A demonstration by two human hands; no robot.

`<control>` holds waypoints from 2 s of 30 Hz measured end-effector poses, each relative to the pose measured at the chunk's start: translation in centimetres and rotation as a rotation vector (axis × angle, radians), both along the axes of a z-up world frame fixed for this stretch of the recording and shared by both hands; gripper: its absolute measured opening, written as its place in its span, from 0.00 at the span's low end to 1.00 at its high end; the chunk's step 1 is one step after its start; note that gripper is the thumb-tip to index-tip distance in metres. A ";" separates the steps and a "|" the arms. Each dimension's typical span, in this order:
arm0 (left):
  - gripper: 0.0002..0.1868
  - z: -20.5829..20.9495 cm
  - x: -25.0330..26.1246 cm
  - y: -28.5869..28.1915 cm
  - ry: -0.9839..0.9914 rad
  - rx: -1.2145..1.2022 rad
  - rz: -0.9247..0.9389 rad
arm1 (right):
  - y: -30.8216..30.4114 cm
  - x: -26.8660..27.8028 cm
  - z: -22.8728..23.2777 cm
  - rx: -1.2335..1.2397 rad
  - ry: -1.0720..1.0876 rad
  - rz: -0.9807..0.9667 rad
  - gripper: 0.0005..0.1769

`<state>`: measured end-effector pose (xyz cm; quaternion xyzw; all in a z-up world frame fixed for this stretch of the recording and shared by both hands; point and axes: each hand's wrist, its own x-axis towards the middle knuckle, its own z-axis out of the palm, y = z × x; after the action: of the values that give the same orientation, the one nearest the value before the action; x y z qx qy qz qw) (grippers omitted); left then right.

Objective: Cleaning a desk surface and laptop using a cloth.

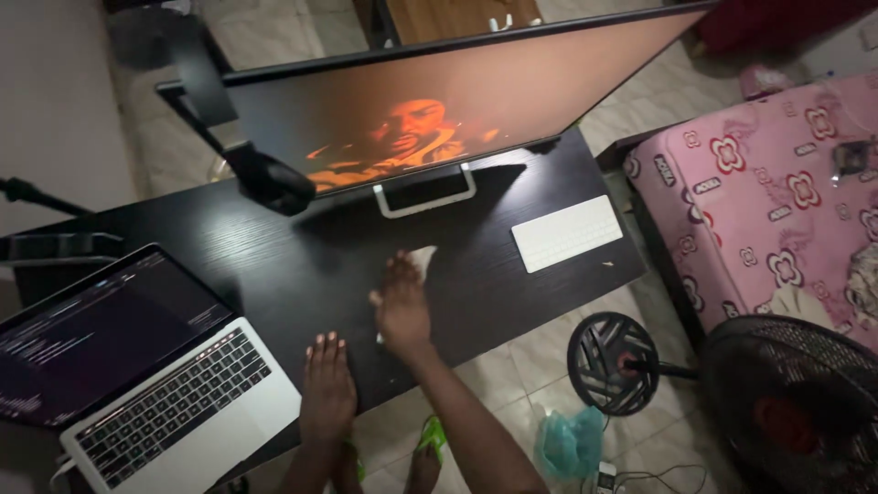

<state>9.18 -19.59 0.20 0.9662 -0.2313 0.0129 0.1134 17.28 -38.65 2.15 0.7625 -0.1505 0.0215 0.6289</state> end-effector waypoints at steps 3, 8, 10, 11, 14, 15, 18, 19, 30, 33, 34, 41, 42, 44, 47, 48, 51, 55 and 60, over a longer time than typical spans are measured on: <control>0.30 0.1 -0.1 0.2 -0.021 -0.072 0.021 | -0.1 -2.9 2.1 1.471 -0.018 0.409 0.41; 0.29 1.2 0.2 -0.1 -0.037 -0.065 0.042 | -5.6 -6.4 3.7 1.833 0.064 0.188 0.51; 0.29 1.7 0.4 -0.2 -0.043 -0.071 0.040 | -10.5 -6.5 1.2 1.748 -0.022 0.220 0.50; 0.28 1.9 0.4 -0.2 -0.047 -0.078 0.047 | -12.9 -6.6 -0.1 1.659 -0.098 0.254 0.49; 0.29 2.7 0.4 -0.3 -0.045 -0.091 0.044 | -15.8 -4.0 0.1 1.550 -0.180 0.239 0.48; 0.29 2.7 0.4 0.0 -0.047 -0.088 0.044 | -15.4 -2.8 -0.7 1.552 -0.182 0.241 0.48; 0.29 2.5 0.5 -0.1 -0.050 -0.114 0.040 | -13.6 1.3 -2.7 1.461 -0.349 0.282 0.48; 0.29 2.4 0.4 -0.2 -0.040 -0.114 0.045 | -12.2 2.8 -3.2 1.378 -0.363 0.291 0.51; 0.29 2.3 0.4 -0.1 0.003 -0.059 0.034 | 0.9 6.1 -2.1 1.552 -0.086 0.586 0.56; 0.28 3.2 0.2 -0.1 -0.001 -0.046 0.023 | -3.2 6.1 -0.6 1.611 0.013 0.538 0.53; 0.28 3.2 0.4 -0.3 -0.009 -0.056 0.028 | -5.2 6.4 1.2 1.687 -0.056 0.383 0.51; 0.28 3.3 0.8 -0.7 -0.041 -0.079 0.042 | -14.9 6.5 1.4 1.537 -0.444 0.240 0.46; 0.28 3.0 0.8 -0.4 -0.042 -0.074 0.038 | -13.9 5.9 0.8 1.540 -0.449 0.238 0.46; 0.28 2.4 0.7 -0.1 -0.035 -0.081 0.033 | -12.0 4.6 -0.3 1.507 -0.515 0.226 0.47; 0.29 2.2 0.2 -0.1 0.003 -0.068 0.044 | -6.0 0.3 -1.3 1.338 -0.303 0.348 0.49; 0.29 1.9 0.5 0.1 0.003 -0.073 0.032 | -4.7 -1.3 -0.2 1.330 -0.311 0.338 0.49; 0.29 1.9 0.5 0.1 0.017 -0.046 0.026 | -2.9 -6.4 2.0 1.751 -0.083 0.249 0.52; 0.27 3.1 0.4 -0.5 0.008 -0.023 0.036 | -10.2 -10.6 0.8 1.706 -0.190 0.044 0.50; 0.26 2.2 0.4 -0.4 0.027 0.027 0.059 | -23.0 -11.6 -1.4 1.541 -0.387 -0.100 0.44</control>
<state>9.55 -19.98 2.44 0.9741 -0.2015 0.0000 0.1029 5.68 -61.68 0.77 0.9580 -0.2635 0.0152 -0.1125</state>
